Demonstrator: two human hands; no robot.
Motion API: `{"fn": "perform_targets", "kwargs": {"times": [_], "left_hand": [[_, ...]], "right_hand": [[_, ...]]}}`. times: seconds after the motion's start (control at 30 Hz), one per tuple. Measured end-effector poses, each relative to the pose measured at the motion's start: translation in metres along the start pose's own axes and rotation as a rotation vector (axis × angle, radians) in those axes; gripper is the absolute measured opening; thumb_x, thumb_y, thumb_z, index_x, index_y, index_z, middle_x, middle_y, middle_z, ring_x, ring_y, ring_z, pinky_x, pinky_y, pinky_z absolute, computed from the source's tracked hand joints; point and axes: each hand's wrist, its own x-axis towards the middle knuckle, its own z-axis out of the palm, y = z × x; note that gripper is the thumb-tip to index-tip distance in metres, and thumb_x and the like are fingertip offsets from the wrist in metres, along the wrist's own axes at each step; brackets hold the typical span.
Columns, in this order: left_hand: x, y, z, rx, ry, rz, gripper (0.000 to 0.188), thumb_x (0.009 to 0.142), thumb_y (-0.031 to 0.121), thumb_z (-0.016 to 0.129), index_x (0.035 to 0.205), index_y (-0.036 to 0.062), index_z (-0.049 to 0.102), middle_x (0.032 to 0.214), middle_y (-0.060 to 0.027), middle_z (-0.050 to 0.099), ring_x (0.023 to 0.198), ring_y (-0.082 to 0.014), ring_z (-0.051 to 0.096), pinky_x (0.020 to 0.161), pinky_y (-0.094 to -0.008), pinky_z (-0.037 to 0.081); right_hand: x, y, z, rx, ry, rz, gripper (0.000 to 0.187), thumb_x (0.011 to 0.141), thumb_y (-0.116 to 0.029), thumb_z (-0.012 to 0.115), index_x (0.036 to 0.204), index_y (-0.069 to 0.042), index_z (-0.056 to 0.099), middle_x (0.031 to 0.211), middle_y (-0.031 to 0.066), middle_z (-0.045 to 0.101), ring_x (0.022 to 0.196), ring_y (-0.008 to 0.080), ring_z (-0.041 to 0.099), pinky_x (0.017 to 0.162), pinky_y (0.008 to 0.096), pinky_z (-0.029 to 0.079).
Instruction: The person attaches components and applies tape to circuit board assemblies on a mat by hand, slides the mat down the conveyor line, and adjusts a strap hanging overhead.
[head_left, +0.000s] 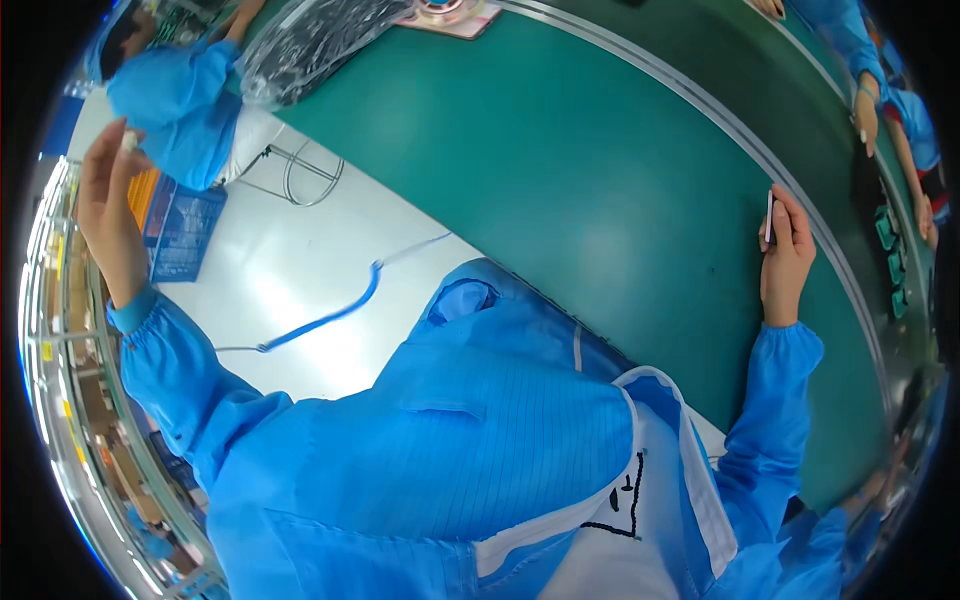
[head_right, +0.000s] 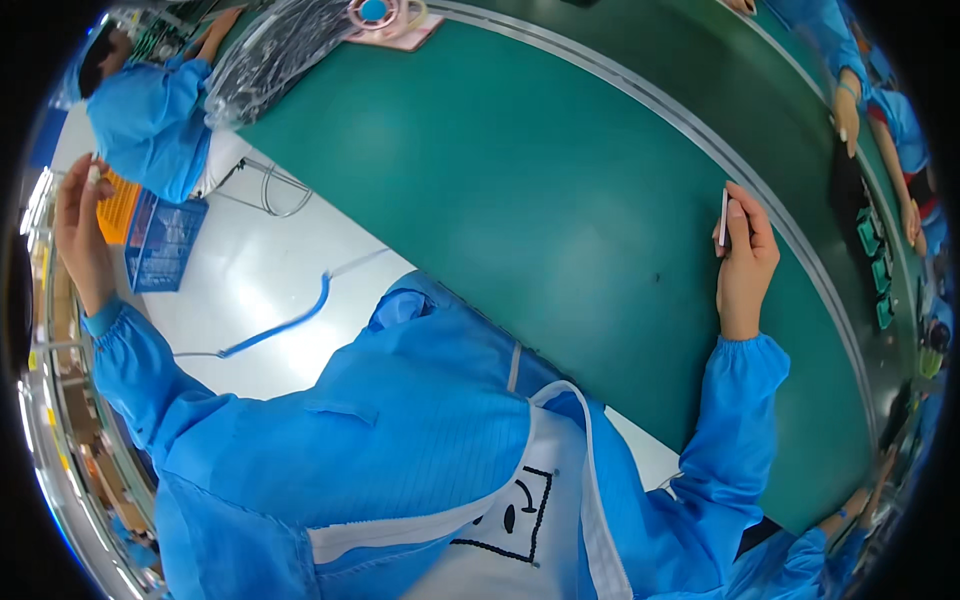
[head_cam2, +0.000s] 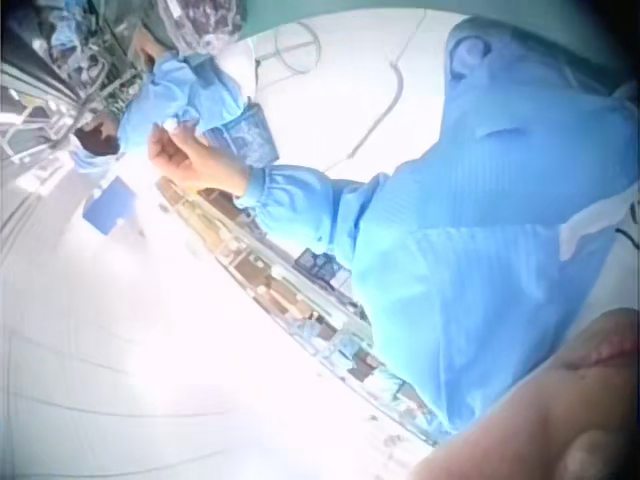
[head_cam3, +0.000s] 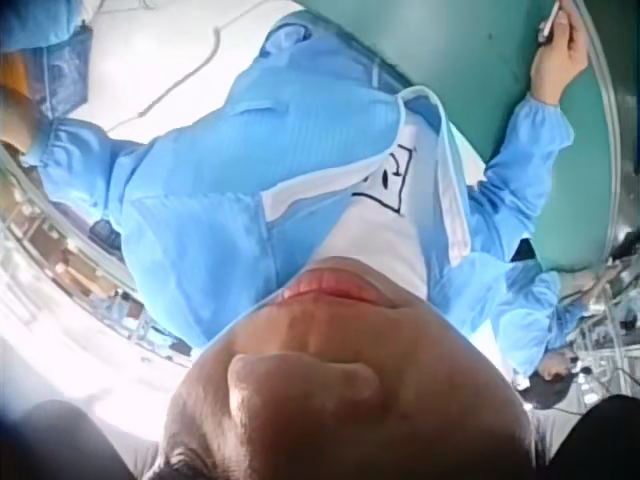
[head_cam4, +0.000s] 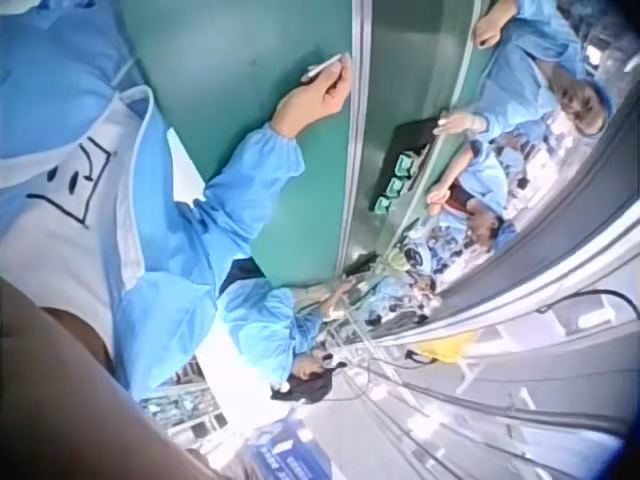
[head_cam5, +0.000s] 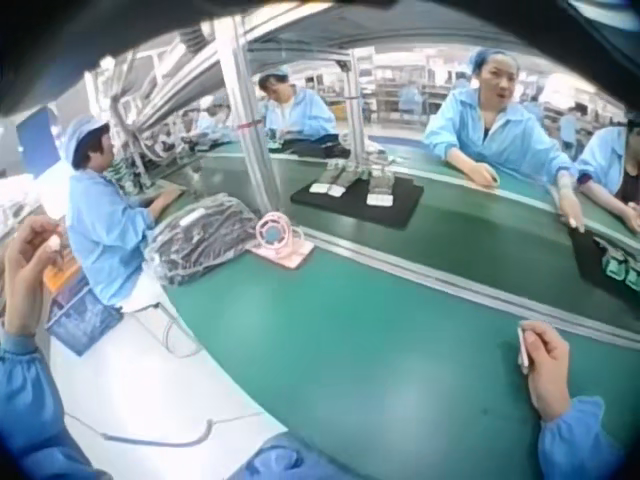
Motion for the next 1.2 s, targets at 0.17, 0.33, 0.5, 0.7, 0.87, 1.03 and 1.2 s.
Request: {"fn": "perform_targets", "kwargs": {"times": [0.17, 0.33, 0.5, 0.7, 0.87, 1.03, 1.2], "left_hand": [[-0.026, 0.010, -0.012, -0.088, -0.100, 0.008, 0.032, 0.091, 0.024, 0.055, 0.118, 0.0069, 0.057, 0.103, -0.0078, 0.061, 0.088, -0.0146, 0.059, 0.082, -0.0275, 0.048], [-0.027, 0.002, 0.006, -0.281, -0.240, 0.038, 0.030, 0.090, 0.022, 0.057, 0.115, 0.0070, 0.058, 0.102, -0.0063, 0.060, 0.085, -0.0133, 0.057, 0.079, -0.0249, 0.047], [-0.017, 0.055, 0.046, -0.544, -0.359, 0.104, 0.025, 0.087, 0.012, 0.059, 0.111, 0.0042, 0.059, 0.096, -0.0032, 0.059, 0.083, -0.0106, 0.055, 0.073, -0.0231, 0.046], [-0.036, 0.172, 0.117, -0.690, -0.815, 0.318, 0.020, 0.080, 0.007, 0.063, 0.100, 0.0027, 0.060, 0.090, -0.0037, 0.057, 0.080, -0.0126, 0.054, 0.073, -0.0261, 0.044], [-0.092, 0.283, 0.191, -0.927, -1.210, 0.536, 0.022, 0.076, 0.003, 0.067, 0.096, 0.0030, 0.060, 0.086, -0.0056, 0.058, 0.074, -0.0134, 0.055, 0.068, -0.0258, 0.046], [-0.147, 0.315, 0.238, -1.004, -1.625, 0.511, 0.022, 0.079, 0.008, 0.067, 0.100, 0.0045, 0.059, 0.082, -0.0034, 0.057, 0.063, -0.0116, 0.053, 0.057, -0.0238, 0.043], [-0.140, 0.318, 0.244, -1.139, -1.591, 0.772, 0.013, 0.084, 0.015, 0.062, 0.093, 0.0062, 0.065, 0.084, -0.0122, 0.062, 0.060, -0.0234, 0.057, 0.057, -0.0362, 0.046]], "right_hand": [[-0.033, -0.026, -0.002, 0.009, -0.021, 0.022, 0.026, 0.095, -0.017, 0.050, 0.115, -0.002, 0.059, 0.072, -0.0013, 0.050, 0.060, 0.0054, 0.039, 0.052, 0.0201, 0.030], [-0.040, -0.026, 0.012, -0.016, -0.004, 0.013, 0.028, 0.096, -0.018, 0.048, 0.117, -0.003, 0.058, 0.073, -0.0018, 0.049, 0.061, 0.0053, 0.038, 0.053, 0.0204, 0.029], [-0.048, -0.041, 0.010, -0.062, 0.085, -0.009, 0.027, 0.095, -0.018, 0.049, 0.118, -0.006, 0.059, 0.075, -0.0023, 0.051, 0.060, 0.0051, 0.040, 0.051, 0.0183, 0.031], [-0.087, -0.069, -0.003, -0.192, 0.106, 0.021, 0.038, 0.090, -0.011, 0.052, 0.128, -0.012, 0.047, 0.082, 0.0004, 0.053, 0.064, 0.0064, 0.046, 0.054, 0.0197, 0.039], [-0.104, -0.082, -0.021, -0.240, -0.002, 0.037, 0.030, 0.090, -0.014, 0.055, 0.119, -0.008, 0.052, 0.091, 0.0044, 0.059, 0.073, 0.0091, 0.055, 0.066, 0.0265, 0.047], [-0.112, -0.066, -0.028, -0.287, -0.090, -0.205, 0.029, 0.092, -0.013, 0.049, 0.121, -0.011, 0.055, 0.102, 0.0099, 0.062, 0.076, 0.0181, 0.060, 0.069, 0.0303, 0.050], [-0.119, -0.077, -0.007, -0.548, -0.307, -0.291, 0.019, 0.089, -0.015, 0.050, 0.104, -0.011, 0.059, 0.095, 0.0141, 0.059, 0.083, 0.0323, 0.060, 0.068, 0.0401, 0.049]]}}
